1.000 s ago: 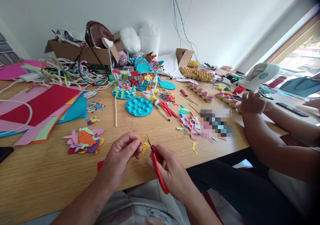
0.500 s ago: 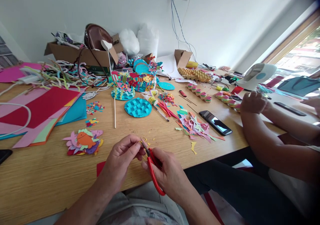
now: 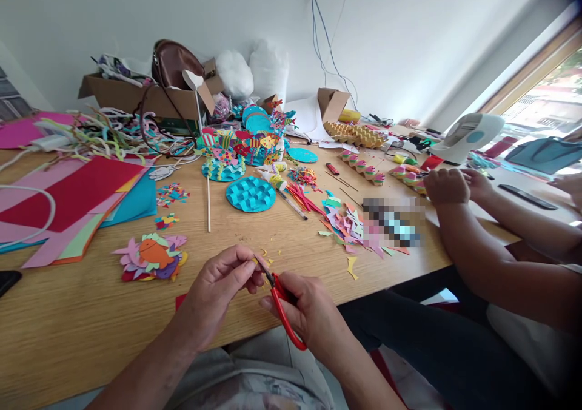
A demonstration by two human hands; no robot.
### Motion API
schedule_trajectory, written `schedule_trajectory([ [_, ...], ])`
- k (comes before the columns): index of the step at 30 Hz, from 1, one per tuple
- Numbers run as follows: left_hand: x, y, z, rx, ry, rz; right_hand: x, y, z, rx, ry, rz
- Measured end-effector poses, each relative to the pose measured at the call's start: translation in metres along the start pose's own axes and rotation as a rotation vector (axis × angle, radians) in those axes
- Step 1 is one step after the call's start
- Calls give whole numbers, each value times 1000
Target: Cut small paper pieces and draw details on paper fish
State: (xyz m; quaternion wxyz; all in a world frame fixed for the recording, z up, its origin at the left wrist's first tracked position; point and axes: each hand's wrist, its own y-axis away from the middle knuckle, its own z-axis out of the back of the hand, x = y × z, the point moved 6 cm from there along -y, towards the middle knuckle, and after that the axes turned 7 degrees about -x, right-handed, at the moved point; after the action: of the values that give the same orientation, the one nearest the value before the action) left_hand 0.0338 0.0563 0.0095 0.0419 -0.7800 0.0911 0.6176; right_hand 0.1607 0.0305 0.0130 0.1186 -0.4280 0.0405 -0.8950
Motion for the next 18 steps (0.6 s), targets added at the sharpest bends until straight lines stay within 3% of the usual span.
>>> schedule_trajectory([
  [7, -3, 1, 4, -3, -85, 9, -3, -3, 5, 11, 108, -33],
  [10, -10, -1, 17, -11, -204, 7, -6, -5, 9, 28, 262, -74],
  [12, -21, -6, 38, -26, -361, -5, -12, -5, 13, 48, 384, -116],
  [18, -79, -39, 129, -274, -1115, -144, -29, -6, 20, 114, 564, -172],
])
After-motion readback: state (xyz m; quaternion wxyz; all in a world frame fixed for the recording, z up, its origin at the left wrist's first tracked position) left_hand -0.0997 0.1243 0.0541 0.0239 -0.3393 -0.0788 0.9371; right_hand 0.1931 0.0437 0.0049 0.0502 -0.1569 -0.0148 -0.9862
